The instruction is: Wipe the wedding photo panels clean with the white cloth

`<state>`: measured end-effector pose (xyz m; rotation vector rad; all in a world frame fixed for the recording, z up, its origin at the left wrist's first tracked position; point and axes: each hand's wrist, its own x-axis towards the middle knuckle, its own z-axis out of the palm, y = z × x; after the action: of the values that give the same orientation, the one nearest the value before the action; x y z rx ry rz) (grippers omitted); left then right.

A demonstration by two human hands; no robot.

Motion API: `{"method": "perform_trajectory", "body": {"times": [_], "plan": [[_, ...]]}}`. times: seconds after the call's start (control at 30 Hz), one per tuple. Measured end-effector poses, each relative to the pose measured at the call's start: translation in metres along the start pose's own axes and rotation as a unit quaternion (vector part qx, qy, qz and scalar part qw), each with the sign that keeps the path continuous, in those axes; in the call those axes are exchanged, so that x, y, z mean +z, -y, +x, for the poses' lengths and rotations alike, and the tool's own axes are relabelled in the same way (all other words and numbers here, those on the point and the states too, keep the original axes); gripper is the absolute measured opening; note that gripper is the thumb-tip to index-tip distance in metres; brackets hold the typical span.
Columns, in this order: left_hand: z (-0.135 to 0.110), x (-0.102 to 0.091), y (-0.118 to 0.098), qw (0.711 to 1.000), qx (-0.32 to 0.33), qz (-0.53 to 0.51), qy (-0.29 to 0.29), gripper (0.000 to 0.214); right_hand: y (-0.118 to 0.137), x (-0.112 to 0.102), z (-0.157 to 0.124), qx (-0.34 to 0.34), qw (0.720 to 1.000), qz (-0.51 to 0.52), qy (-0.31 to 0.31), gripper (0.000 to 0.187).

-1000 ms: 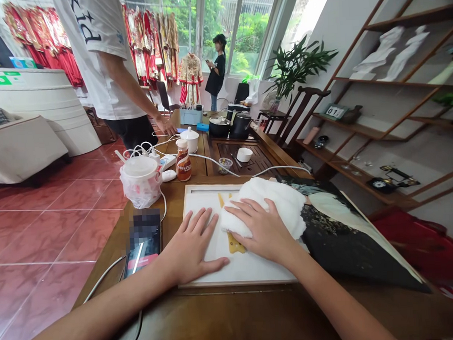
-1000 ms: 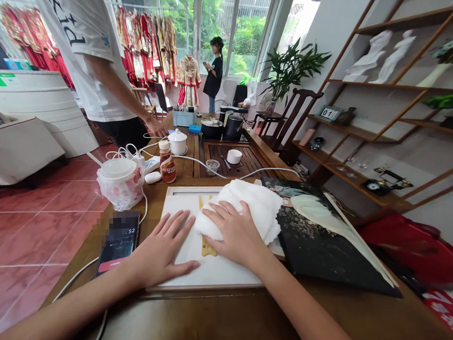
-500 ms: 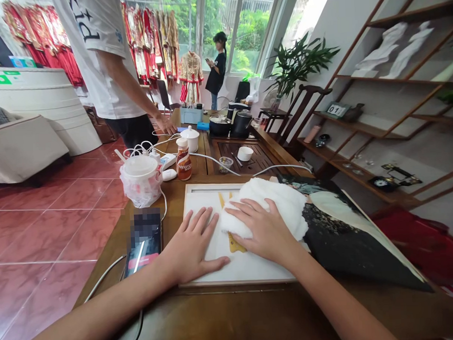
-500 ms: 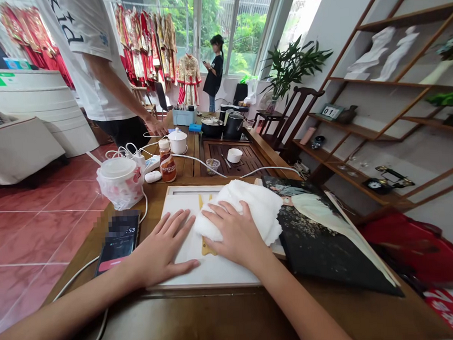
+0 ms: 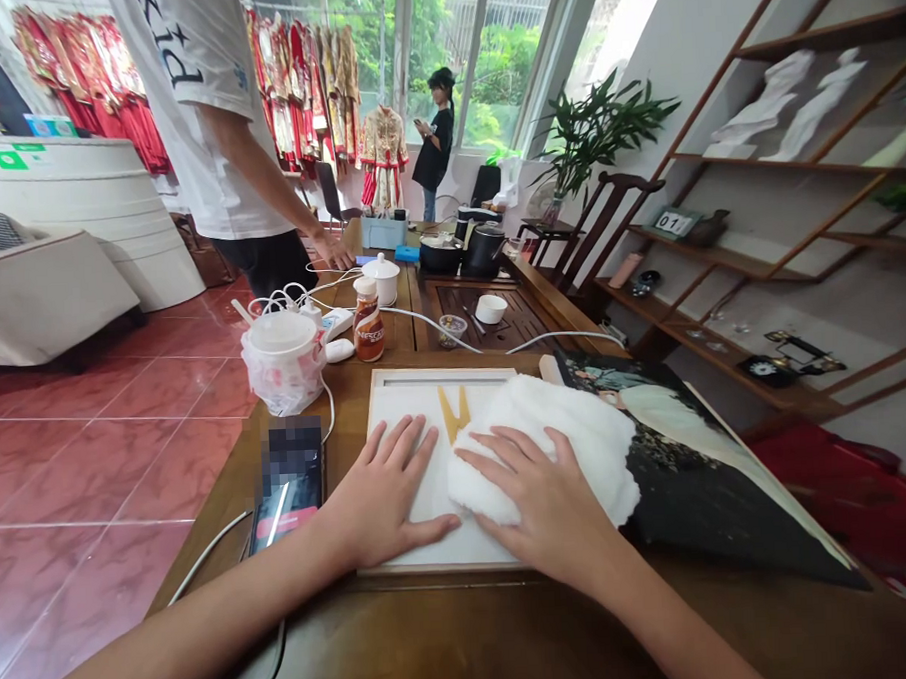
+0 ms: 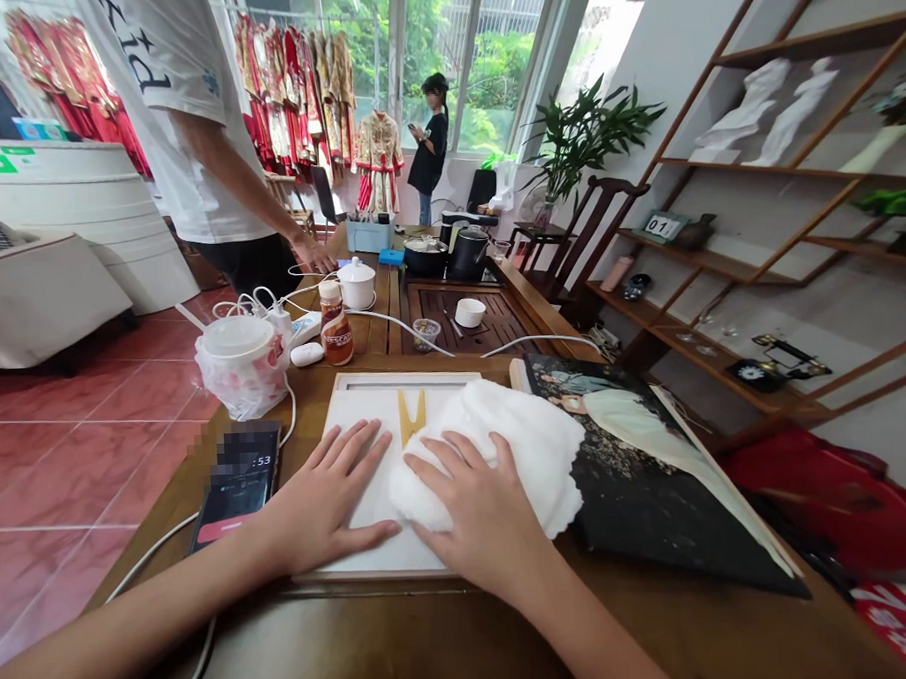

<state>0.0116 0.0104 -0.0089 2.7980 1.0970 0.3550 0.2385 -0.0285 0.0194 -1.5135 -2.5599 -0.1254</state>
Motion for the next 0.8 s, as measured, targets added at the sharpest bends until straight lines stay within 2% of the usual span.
{"method": "perform_trajectory", "body": {"times": [0.3,0.53,0.63,0.8], "plan": [[0.001,-0.001,0.000,1.000,-0.004,-0.002,0.010,0.088,0.013,-0.002,-0.036,-0.023,0.999,-0.030,0.017,0.053],[0.001,-0.003,-0.002,1.000,-0.008,-0.012,0.009,0.089,0.003,-0.003,-0.056,-0.082,0.994,-0.074,0.010,0.064],[0.001,-0.004,-0.002,1.000,-0.009,-0.015,0.008,0.090,-0.007,-0.005,-0.057,-0.064,0.995,-0.073,0.016,0.063],[0.001,-0.004,-0.002,1.000,-0.010,-0.013,0.009,0.090,-0.018,-0.002,-0.054,-0.031,0.996,-0.078,-0.013,0.059]]}}
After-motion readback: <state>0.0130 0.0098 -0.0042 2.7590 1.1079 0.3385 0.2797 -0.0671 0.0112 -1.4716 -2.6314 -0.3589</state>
